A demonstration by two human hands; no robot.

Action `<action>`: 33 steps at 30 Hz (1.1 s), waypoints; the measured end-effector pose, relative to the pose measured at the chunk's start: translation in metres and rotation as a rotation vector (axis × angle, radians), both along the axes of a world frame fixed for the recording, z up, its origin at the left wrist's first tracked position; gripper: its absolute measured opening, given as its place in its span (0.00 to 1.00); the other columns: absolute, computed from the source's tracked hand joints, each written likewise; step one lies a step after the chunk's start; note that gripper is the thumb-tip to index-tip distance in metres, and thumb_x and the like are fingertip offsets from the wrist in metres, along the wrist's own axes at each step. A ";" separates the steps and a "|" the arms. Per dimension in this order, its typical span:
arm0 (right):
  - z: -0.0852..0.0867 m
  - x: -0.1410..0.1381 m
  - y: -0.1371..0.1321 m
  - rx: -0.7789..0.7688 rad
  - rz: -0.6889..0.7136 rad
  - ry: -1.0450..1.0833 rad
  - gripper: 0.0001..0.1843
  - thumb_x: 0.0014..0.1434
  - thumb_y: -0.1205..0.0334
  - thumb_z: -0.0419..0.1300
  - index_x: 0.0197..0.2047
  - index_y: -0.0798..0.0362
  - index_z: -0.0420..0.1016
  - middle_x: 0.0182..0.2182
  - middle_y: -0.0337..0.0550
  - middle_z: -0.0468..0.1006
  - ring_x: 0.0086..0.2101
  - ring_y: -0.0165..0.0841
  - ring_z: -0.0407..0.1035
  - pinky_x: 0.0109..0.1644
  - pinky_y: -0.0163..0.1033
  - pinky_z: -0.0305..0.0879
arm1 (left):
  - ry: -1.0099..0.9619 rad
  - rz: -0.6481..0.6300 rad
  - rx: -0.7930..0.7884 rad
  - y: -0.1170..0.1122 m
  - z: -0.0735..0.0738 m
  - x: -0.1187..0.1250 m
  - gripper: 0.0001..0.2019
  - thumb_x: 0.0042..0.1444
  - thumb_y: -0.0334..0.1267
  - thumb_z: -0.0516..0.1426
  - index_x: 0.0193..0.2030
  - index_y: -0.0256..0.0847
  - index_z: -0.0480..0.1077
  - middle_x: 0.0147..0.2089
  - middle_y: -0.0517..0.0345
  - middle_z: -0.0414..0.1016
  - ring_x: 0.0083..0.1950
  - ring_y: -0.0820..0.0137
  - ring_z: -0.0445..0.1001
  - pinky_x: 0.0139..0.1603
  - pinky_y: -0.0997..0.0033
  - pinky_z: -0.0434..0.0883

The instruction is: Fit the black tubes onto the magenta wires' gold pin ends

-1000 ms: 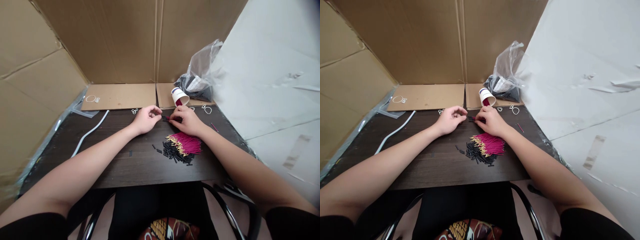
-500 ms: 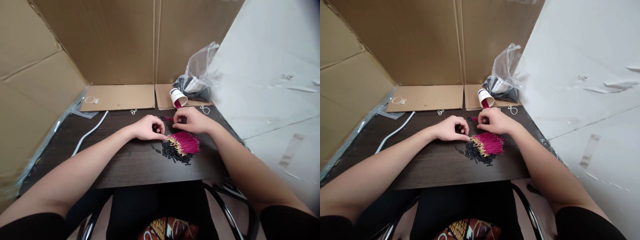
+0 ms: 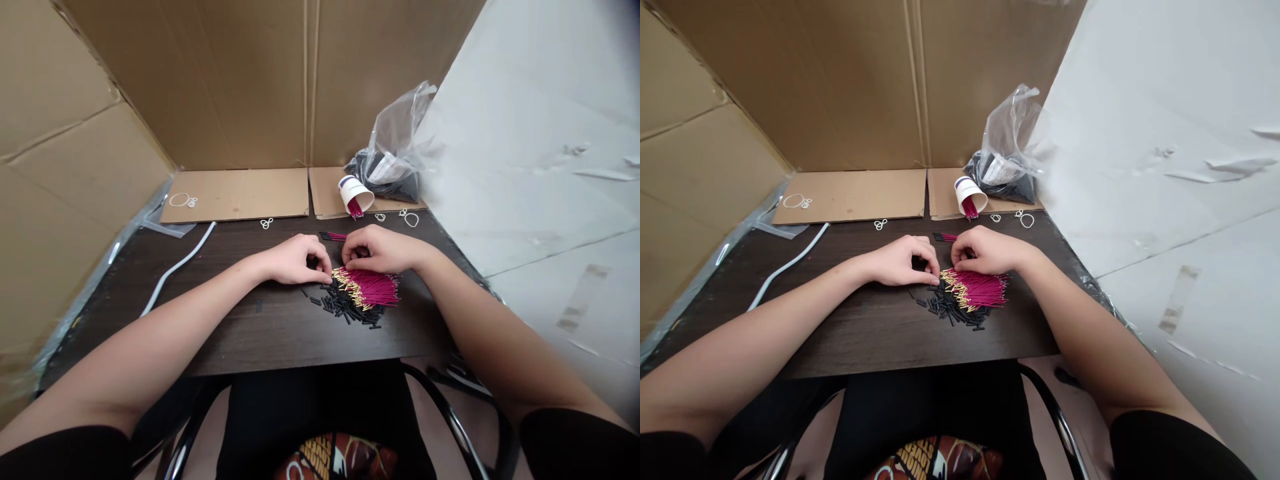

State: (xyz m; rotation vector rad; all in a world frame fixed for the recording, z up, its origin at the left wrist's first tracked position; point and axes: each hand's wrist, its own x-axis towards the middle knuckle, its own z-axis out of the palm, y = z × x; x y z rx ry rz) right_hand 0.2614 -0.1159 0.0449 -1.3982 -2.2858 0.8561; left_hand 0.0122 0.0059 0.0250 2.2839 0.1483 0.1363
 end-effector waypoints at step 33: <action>-0.010 -0.012 -0.001 0.160 -0.240 0.193 0.08 0.74 0.59 0.63 0.44 0.53 0.81 0.30 0.38 0.78 0.29 0.30 0.67 0.35 0.39 0.61 | -0.027 0.190 -0.106 0.010 -0.005 0.000 0.05 0.69 0.37 0.61 0.42 0.40 0.78 0.37 0.55 0.81 0.37 0.67 0.75 0.43 0.65 0.70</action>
